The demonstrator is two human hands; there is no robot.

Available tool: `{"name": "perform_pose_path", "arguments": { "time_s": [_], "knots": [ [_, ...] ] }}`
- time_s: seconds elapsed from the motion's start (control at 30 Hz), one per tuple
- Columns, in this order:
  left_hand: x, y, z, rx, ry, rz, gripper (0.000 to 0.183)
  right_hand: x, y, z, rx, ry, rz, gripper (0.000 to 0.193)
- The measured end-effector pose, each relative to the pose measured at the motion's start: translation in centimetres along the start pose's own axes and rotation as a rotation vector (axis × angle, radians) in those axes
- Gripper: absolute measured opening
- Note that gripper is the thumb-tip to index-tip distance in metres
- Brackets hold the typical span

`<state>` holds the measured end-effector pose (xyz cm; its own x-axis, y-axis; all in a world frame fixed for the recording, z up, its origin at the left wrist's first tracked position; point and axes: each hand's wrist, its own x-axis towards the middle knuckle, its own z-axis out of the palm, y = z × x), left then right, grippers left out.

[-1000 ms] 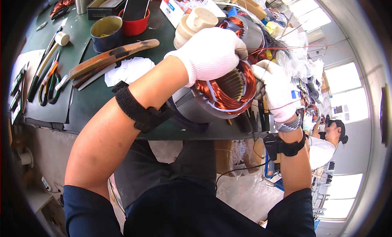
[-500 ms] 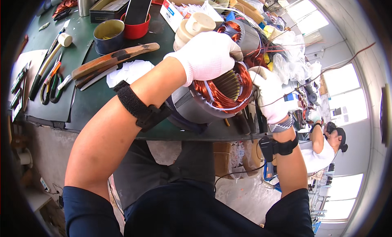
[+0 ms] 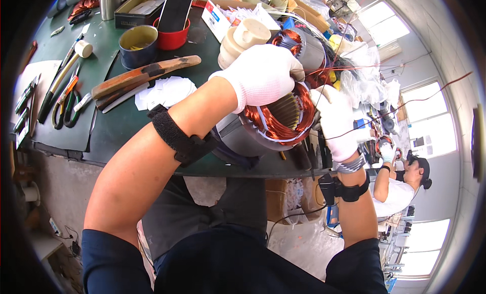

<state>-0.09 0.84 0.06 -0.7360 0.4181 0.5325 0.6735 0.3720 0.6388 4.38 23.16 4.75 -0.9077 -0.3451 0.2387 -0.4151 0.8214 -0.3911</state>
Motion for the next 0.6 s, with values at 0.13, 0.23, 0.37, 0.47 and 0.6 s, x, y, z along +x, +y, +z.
{"name": "perform_pose_path", "arguments": {
  "time_s": [0.13, 0.23, 0.37, 0.47, 0.6],
  "knots": [
    [0.3, 0.2, -0.3, 0.036, 0.007, 0.05, 0.028, 0.4, -0.2, -1.1, -0.416, 0.017, -0.33, 0.016],
    [0.2, 0.2, -0.5, 0.025, -0.008, 0.049, 0.029, 1.1, -1.0, -2.1, -0.643, -0.146, -0.398, 0.015],
    [0.1, 0.1, -0.2, 0.031, -0.026, 0.005, 0.031, 1.2, -1.4, -1.4, -0.689, -0.118, -0.417, 0.023],
    [0.1, 0.2, 0.0, 0.05, -0.013, -0.007, 0.032, 0.7, -1.0, -0.6, -0.614, -0.115, -0.189, 0.022],
    [0.1, 0.6, -0.4, 0.056, -0.052, -0.011, 0.032, 1.4, -0.2, -1.3, -0.675, -0.185, -0.457, 0.023]
  ]
}}
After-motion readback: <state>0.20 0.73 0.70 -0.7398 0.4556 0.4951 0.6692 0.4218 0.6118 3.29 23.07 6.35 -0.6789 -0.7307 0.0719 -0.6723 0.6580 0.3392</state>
